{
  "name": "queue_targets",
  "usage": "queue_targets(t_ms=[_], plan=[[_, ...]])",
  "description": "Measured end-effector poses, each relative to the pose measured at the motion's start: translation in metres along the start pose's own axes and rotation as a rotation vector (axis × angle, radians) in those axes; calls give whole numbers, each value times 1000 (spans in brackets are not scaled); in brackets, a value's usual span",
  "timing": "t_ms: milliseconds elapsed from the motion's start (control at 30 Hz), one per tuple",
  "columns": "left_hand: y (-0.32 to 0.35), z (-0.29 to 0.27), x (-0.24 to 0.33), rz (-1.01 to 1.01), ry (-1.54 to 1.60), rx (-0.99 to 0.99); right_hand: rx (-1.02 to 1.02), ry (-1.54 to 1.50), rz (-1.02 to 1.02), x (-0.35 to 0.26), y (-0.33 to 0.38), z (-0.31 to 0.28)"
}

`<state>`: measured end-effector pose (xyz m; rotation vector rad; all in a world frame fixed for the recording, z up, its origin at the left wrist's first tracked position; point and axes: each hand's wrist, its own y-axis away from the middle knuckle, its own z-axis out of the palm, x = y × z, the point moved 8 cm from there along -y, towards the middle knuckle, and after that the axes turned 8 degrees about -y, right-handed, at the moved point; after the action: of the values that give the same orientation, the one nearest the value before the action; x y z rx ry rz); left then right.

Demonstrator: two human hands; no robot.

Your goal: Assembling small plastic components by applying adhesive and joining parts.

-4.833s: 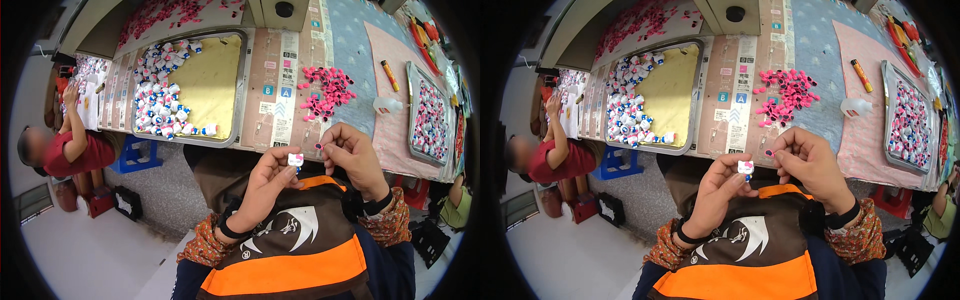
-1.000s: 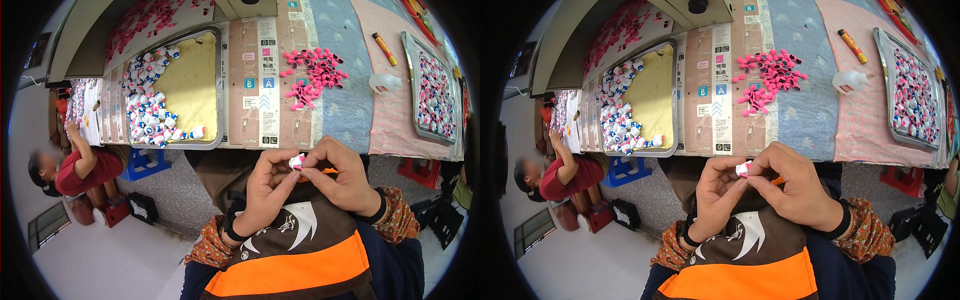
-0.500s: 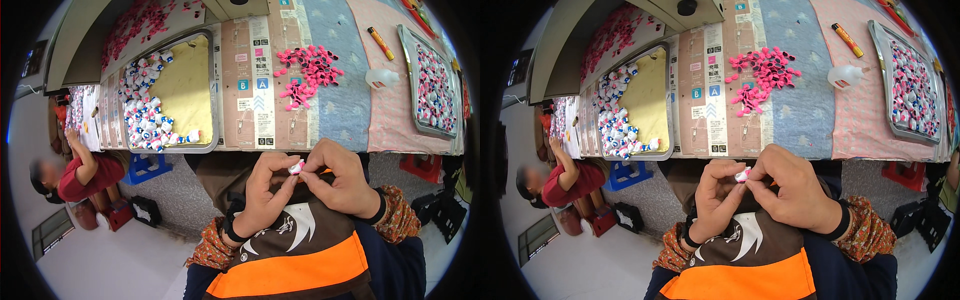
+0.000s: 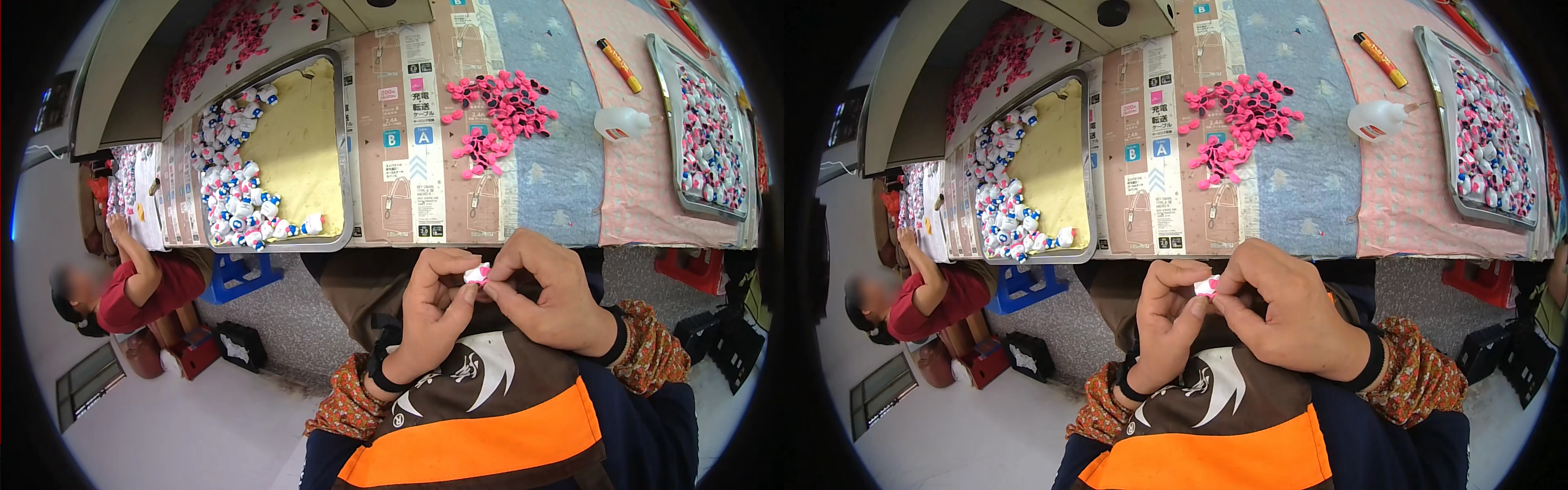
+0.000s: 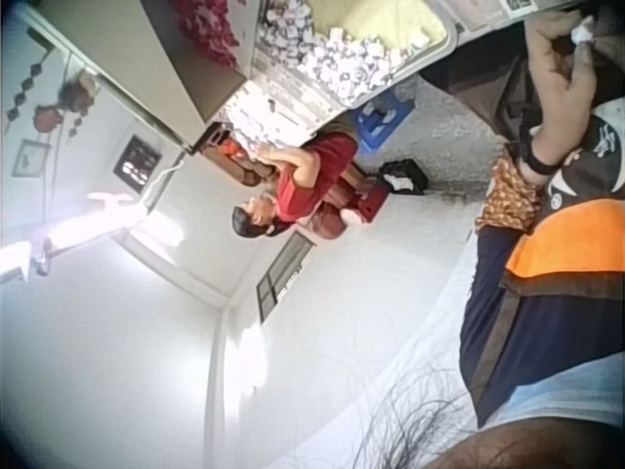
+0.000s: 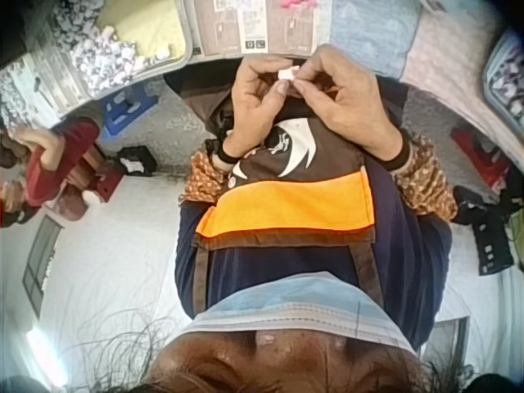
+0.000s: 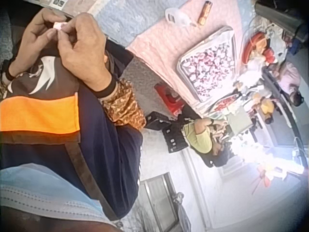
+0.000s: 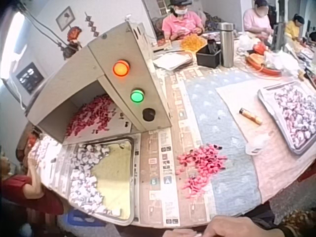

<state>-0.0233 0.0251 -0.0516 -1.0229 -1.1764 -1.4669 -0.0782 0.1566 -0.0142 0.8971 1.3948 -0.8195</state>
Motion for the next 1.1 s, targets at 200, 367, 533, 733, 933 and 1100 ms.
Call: queue_targets(t_ms=[200,367,533,733,933,1100], plan=[[-1,-4,2,21,50,59,-10,-26,123,5,0,-1],[-1,-3,7,107,-137,27,-9,-10,129,3,-1,-1],[0,-4,3,81,-83,51,1,-5,95,2,-1,0],[-2,-4,-1,65,16,32,7,44,61,-3,-1,1],[-3,-6,-11,33,133,-45,-5,-50,131,6,2,1],[-4,-4,-11,37,170,-125,1,-124,292,15,4,-3]])
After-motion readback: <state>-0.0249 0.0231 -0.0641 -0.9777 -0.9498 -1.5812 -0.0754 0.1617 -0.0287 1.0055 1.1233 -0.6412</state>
